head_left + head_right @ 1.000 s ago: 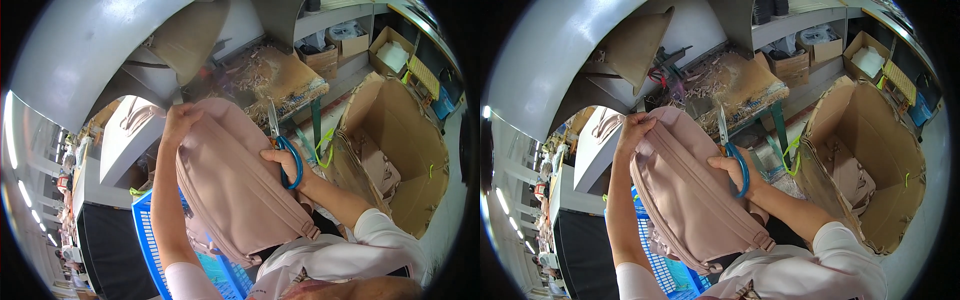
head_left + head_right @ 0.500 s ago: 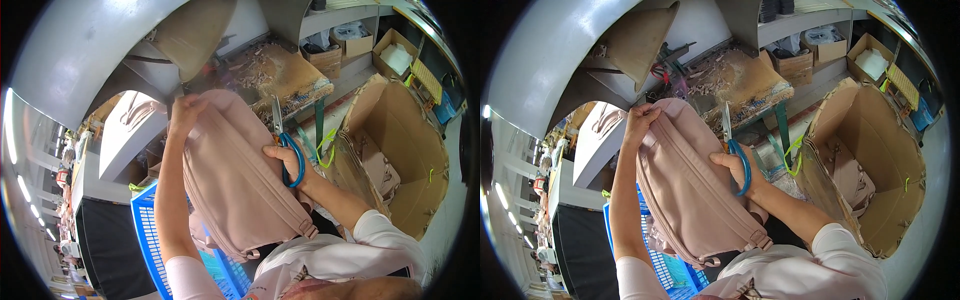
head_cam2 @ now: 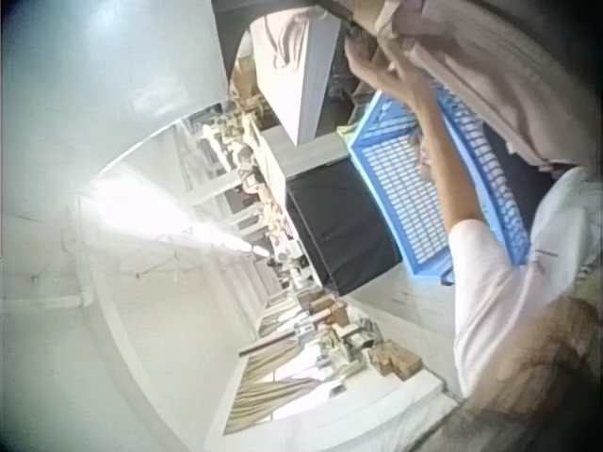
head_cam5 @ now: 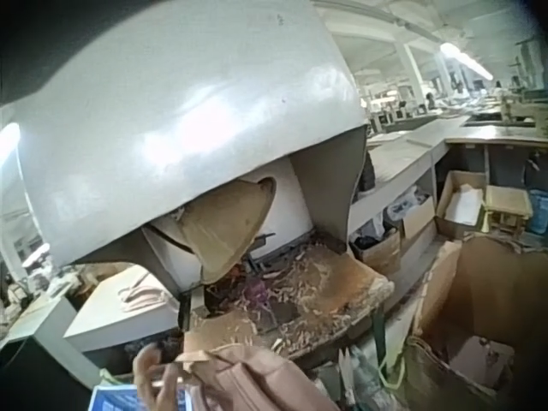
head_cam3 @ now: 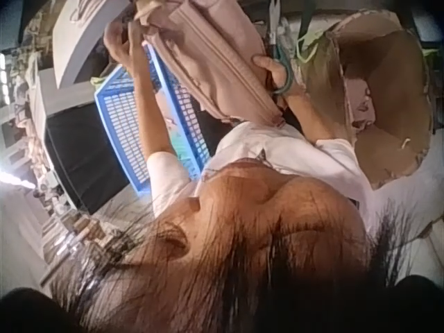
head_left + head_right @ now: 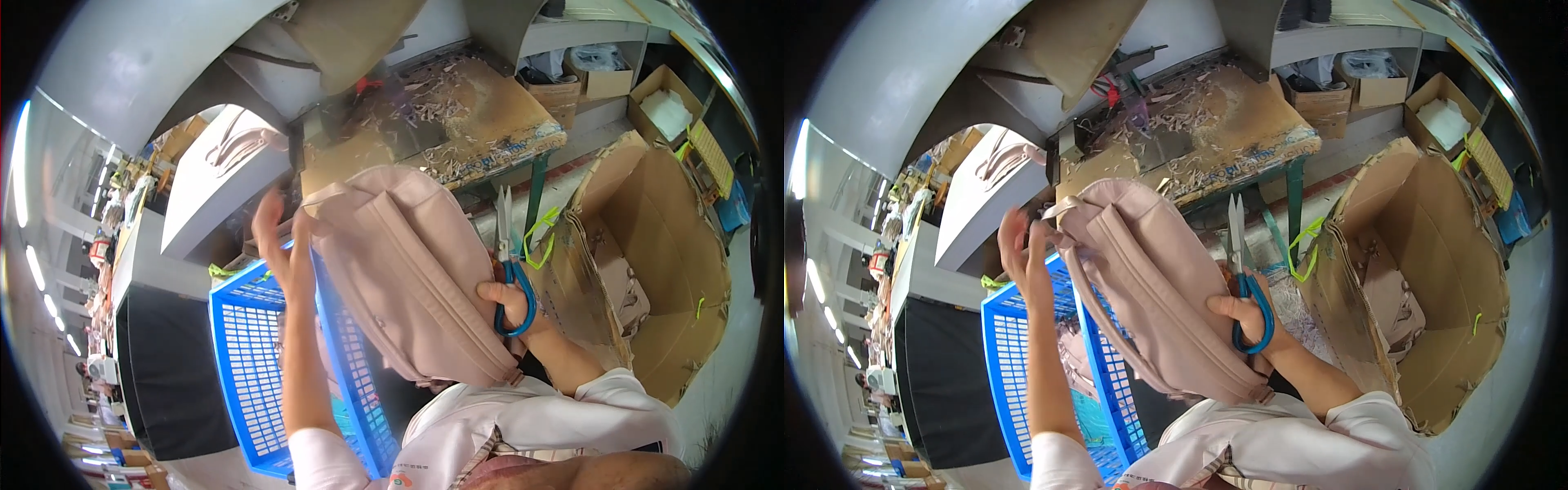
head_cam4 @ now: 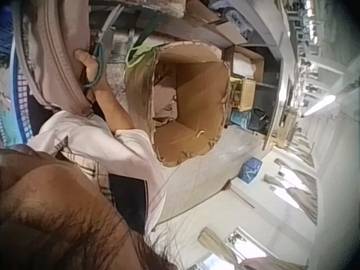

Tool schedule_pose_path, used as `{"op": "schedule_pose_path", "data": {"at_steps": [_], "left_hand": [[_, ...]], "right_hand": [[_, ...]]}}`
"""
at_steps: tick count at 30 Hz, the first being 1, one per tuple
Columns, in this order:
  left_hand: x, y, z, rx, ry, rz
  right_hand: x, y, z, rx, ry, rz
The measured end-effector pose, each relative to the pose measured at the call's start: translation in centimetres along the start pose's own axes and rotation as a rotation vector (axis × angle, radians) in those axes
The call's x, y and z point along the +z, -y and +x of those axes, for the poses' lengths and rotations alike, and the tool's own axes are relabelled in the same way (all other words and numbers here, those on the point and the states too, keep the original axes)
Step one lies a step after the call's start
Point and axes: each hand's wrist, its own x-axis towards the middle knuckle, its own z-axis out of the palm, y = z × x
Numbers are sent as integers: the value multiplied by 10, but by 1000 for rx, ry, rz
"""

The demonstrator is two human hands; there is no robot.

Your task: Trimming excess threads or material from backpacks using scissors.

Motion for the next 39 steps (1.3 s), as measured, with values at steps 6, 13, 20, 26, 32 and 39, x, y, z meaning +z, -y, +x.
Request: {"op": "schedule_pose_path", "data": {"at_steps": [6, 13, 20, 26, 32, 39], "left_hand": [[-33, 86, -158, -1062, 243, -766], [-11, 151, -250, -1456, -82, -1031], [-60, 51, -166, -849, -116, -759], [-145, 0, -55, -550, 396, -183], [-115, -10, 41, -467, 777, -199], [-67, -18, 108, -358, 912, 182]], "right_hand": [[7, -22, -15, 61, 135, 13], [0, -34, -46, 10, 237, 65], [-53, 15, -5, -60, 178, -618], [15, 37, 37, -337, 114, -570], [48, 27, 60, -277, 328, -345], [53, 20, 63, -134, 111, 93]]}}
